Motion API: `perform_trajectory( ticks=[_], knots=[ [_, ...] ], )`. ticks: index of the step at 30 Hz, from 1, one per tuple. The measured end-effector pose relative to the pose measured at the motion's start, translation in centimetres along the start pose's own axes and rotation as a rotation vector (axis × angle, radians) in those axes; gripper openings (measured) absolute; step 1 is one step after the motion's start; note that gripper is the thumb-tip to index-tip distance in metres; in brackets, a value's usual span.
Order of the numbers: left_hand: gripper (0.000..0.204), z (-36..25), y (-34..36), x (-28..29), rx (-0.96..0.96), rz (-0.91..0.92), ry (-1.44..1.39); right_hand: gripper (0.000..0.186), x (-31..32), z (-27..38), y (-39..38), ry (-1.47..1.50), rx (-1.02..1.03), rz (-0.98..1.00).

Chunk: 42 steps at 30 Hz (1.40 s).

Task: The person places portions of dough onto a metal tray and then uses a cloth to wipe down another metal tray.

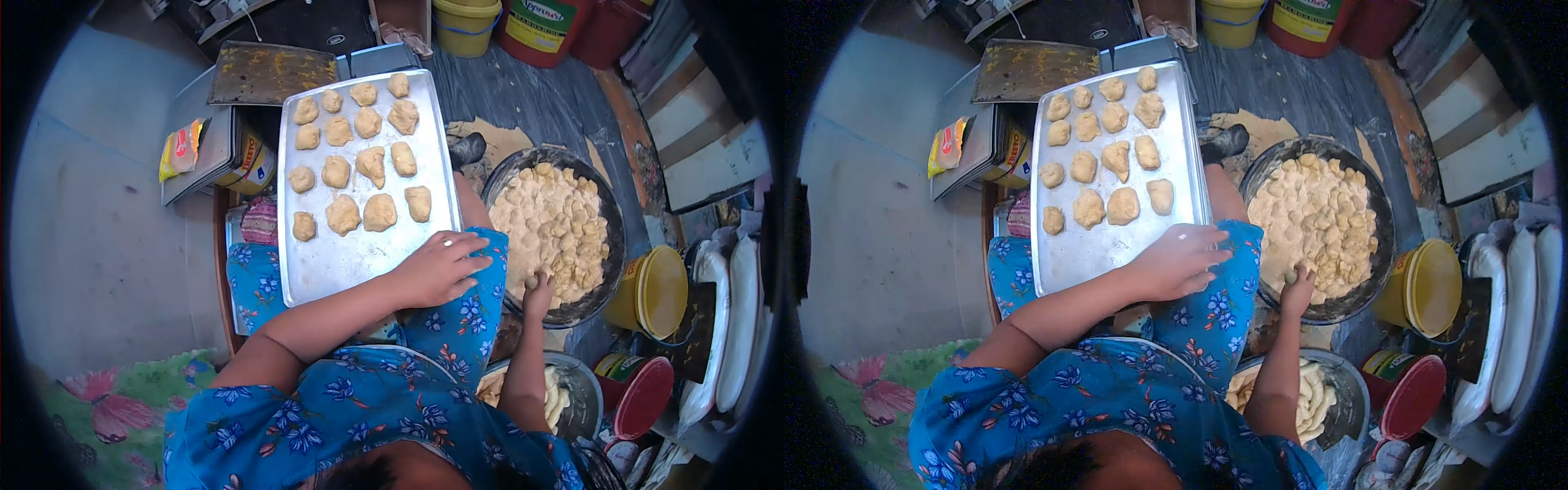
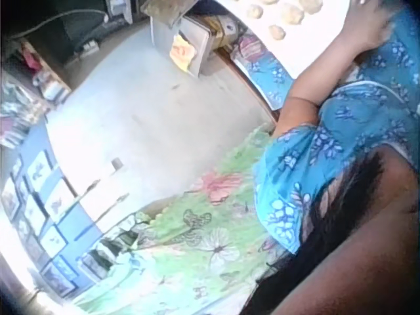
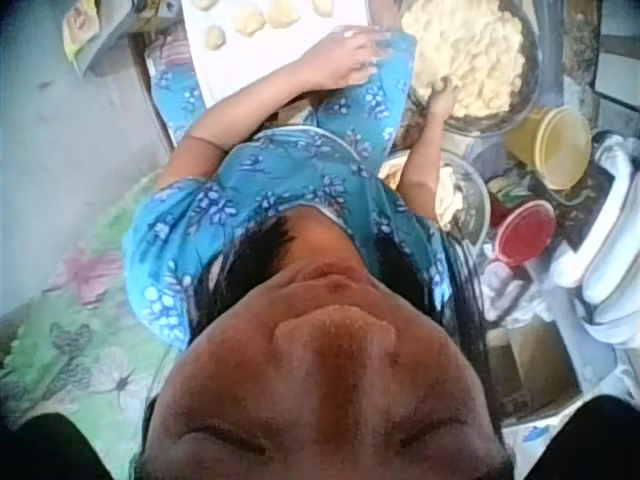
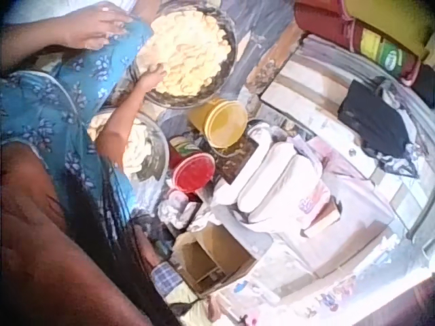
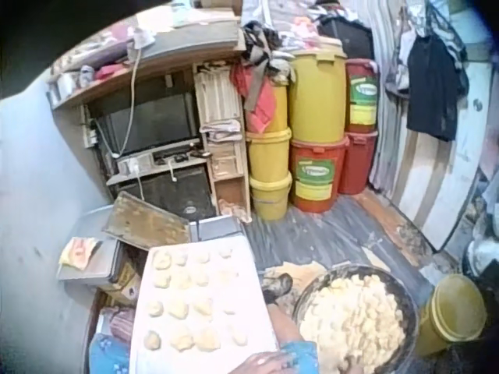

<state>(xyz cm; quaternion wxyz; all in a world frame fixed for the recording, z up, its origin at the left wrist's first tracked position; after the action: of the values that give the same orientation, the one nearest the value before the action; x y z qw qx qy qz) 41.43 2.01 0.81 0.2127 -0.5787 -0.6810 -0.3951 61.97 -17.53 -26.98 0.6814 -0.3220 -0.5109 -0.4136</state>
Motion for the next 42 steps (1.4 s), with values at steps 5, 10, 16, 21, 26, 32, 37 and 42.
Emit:
perform_trajectory(
  ticks=[5,10,16,21,26,32,37,42],
  knots=[
    [0.038,0.0,-4.7,2.3,0.089,0.012,-0.024,0.028,-2.1,-0.9,0.0,-0.024,0.187,0.304],
    [0.031,-0.1,-9.5,6.5,0.213,-0.181,-0.148,0.035,7.2,1.9,2.3,0.512,0.097,-0.092],
    [0.036,1.5,-12.8,7.5,0.371,-0.354,-0.507,0.042,19.1,20.0,-4.1,1.317,0.234,0.177],
    [0.049,2.8,-15.4,7.0,0.624,-0.672,-1.214,0.045,17.4,34.1,-12.6,1.291,0.448,0.626],
    [0.049,5.8,-20.8,7.6,0.753,-0.797,-1.007,0.041,12.9,36.5,-13.7,1.152,0.454,0.665],
    [0.042,7.8,-24.1,8.9,0.784,-0.707,-0.393,0.043,17.6,37.1,-14.2,0.494,0.779,0.297],
    [0.034,6.8,-22.8,10.5,0.696,-0.733,-0.148,0.040,16.3,34.9,-12.6,0.803,0.431,0.674],
    [0.033,7.7,-22.8,10.7,0.841,-0.807,-0.356,0.039,17.7,32.3,-10.5,0.815,0.713,0.451]
  ],
)
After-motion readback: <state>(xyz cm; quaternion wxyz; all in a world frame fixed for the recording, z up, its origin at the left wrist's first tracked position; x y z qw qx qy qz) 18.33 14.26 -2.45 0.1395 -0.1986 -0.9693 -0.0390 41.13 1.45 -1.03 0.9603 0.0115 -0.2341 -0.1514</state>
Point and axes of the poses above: each hand's wrist, its own y-axis towards the middle knuckle, its own x-axis out of the back of the hand, z = x × y, the point moved 7 cm from there along y, towards the middle knuckle, and after that the axes turned 10 degrees about -y, right-handed, at the moved point
